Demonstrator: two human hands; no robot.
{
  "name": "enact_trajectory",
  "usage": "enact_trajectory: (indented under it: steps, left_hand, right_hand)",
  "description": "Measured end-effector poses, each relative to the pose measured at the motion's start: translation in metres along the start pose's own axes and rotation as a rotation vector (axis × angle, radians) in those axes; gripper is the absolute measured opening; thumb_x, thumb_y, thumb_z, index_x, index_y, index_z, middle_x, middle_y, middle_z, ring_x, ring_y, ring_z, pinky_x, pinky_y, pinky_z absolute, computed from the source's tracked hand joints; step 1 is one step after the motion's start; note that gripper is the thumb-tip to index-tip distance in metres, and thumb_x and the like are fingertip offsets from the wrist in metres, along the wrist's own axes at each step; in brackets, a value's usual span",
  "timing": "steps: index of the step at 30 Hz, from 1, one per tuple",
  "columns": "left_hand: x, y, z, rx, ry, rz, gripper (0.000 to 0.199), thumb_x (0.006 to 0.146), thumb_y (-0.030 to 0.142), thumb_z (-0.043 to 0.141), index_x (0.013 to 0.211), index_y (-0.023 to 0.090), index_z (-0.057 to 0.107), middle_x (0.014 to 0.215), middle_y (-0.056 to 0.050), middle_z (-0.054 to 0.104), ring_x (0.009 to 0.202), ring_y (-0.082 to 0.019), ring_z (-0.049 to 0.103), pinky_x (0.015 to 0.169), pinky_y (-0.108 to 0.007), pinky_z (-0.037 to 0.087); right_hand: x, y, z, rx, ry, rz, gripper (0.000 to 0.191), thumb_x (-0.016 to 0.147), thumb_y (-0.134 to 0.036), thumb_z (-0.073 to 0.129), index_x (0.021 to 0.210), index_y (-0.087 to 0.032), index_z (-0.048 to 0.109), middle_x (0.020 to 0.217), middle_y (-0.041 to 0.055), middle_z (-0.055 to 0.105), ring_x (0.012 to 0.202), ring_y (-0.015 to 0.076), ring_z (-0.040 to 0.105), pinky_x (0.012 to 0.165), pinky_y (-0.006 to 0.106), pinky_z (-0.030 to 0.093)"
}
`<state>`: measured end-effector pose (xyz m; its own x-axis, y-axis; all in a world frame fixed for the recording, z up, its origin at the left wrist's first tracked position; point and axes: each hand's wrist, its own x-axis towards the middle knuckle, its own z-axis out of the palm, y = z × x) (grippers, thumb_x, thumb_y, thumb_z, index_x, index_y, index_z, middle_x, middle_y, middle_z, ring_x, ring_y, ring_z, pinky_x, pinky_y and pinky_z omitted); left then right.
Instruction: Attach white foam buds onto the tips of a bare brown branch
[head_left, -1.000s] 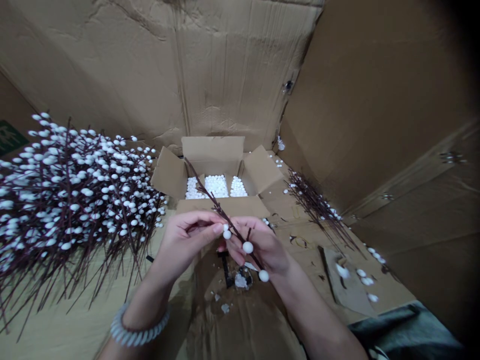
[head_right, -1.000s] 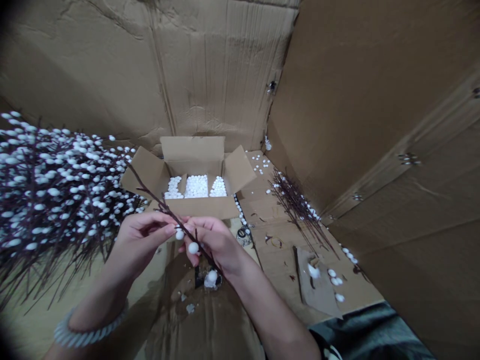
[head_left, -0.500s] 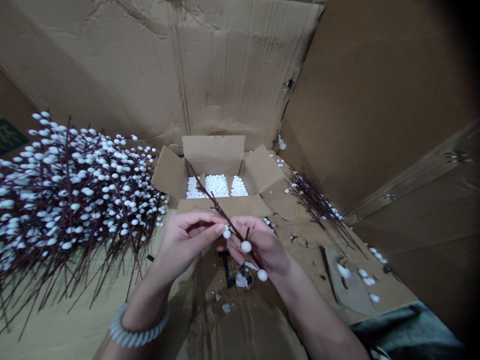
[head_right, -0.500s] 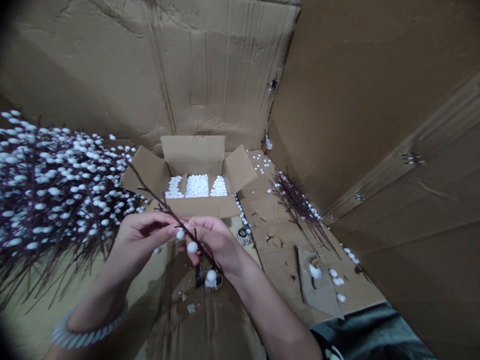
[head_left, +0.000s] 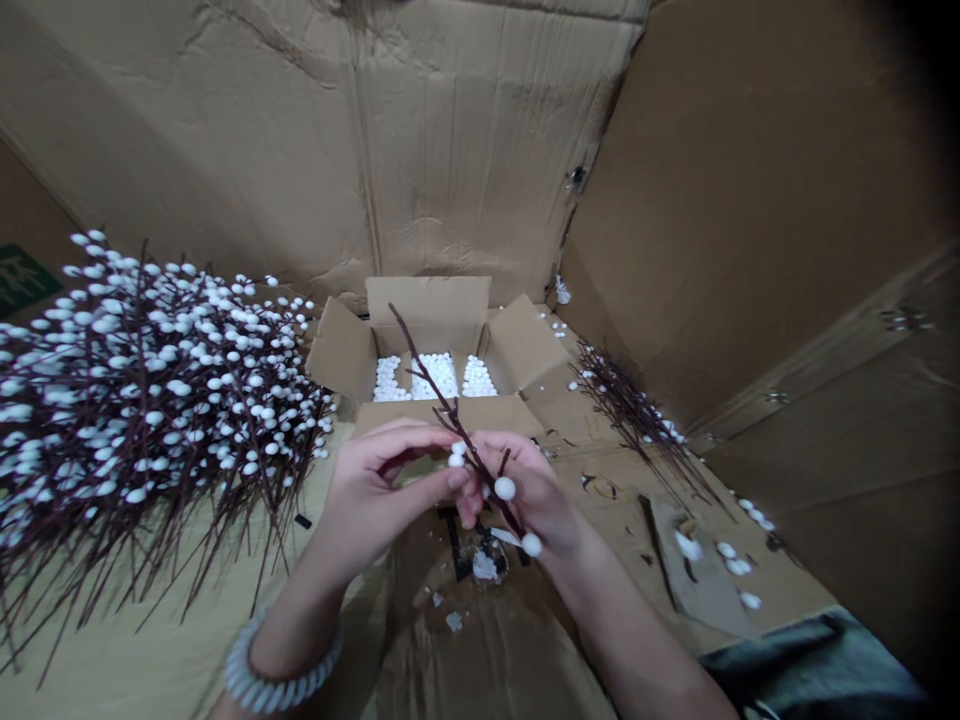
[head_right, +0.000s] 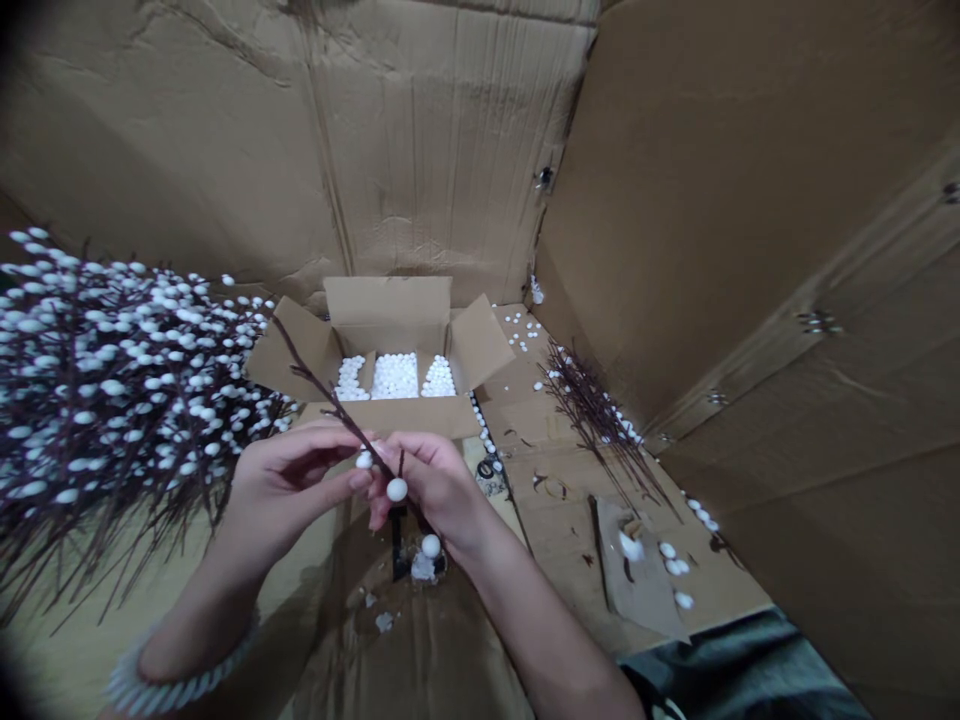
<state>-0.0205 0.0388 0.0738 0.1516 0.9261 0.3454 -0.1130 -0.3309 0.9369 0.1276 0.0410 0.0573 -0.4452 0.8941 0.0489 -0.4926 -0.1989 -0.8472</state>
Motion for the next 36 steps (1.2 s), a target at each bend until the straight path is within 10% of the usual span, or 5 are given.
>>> enact_trajectory:
  steps: [24, 36]
  left_hand:
    - [0.003, 0.002, 0.002, -0.042, 0.118, -0.087, 0.029, 0.066, 0.018, 0.076, 0.093, 0.015, 0.066, 0.08, -0.007, 0.074, 0.073, -0.018, 0.072, 0.066, -0.024, 0.059]
    - [0.039, 0.01, -0.016, 0.73, 0.136, 0.05, 0.02, 0.082, 0.032, 0.059, 0.093, 0.02, 0.07, 0.099, -0.005, 0.072, 0.098, -0.023, 0.066, 0.09, -0.032, 0.049]
  right_hand:
    - [-0.002, -0.002, 0.004, 0.098, 0.004, 0.057, 0.034, 0.066, -0.034, 0.079, 0.078, -0.015, 0.054, 0.067, -0.0011, 0.064, 0.053, 0.0085, 0.062, 0.053, 0.02, 0.053]
    - [0.003, 0.001, -0.013, 0.252, -0.074, 0.105, 0.039, 0.066, -0.033, 0.08, 0.093, -0.016, 0.058, 0.056, -0.007, 0.055, 0.049, 0.0054, 0.049, 0.052, 0.016, 0.045]
